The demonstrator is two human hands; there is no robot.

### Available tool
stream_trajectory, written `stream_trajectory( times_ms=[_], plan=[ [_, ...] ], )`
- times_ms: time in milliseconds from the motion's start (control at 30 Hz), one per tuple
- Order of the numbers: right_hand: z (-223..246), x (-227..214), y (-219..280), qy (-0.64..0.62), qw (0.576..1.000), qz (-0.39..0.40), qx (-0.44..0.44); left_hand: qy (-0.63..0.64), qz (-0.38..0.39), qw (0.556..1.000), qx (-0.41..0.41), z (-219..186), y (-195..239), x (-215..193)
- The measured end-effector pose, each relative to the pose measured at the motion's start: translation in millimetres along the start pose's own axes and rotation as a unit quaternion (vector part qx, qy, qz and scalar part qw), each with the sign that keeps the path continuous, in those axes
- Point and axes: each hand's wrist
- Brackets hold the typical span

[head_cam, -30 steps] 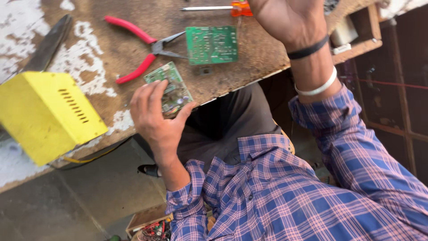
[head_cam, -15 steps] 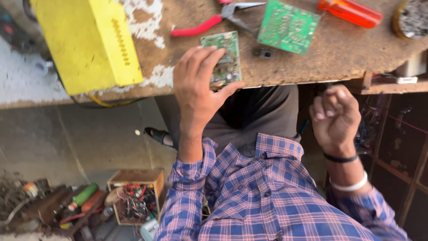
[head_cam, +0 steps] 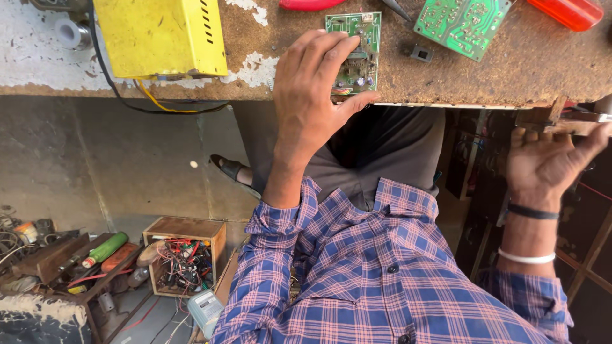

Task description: The person solders a small component onto a green circuit board, then uses a multimeter to test continuity across several points on the board. They also use pliers to trim a wire and a screwdriver to adjust a component. The work is performed on a cluttered workbench with various tools and electronic parts visible.

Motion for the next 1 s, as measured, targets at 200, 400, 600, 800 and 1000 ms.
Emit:
stream_trajectory(
  times_ms=[200, 400, 600, 800, 1000],
  plan=[
    [-3.2, -26.4, -18.4, 0.039, 0.996, 0.077, -0.038, 0.007, -0.016, 1.000, 0.016, 2.5, -0.2, 5.6],
    [-0.5, -12.0, -7.2, 0.025, 0.996, 0.069, -0.041, 0.006, -0.003, 1.000, 0.009, 3.7, 0.5, 5.3],
    [15.7, 15.5, 55.0, 0.040, 0.998, 0.038, -0.041, 0.000, 0.029, 1.000, 0.000, -6.8, -4.3, -4.9],
    [4.1, -24.8, 100.4, -0.026, 0.990, -0.131, -0.038, -0.035, 0.045, 0.998, 0.020, -11.5, -7.7, 1.0],
    [-1.1, -41.6, 123.4, -0.041, 0.992, -0.120, -0.012, -0.038, 0.042, 0.998, 0.038, -5.6, -3.2, 3.9]
  ],
)
Point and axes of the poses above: each hand's wrist, its own y-axis away from the middle knuckle, its own x-axis out of the palm, z = x × y, and after that the axes turned 13 degrees about -x, right-handed
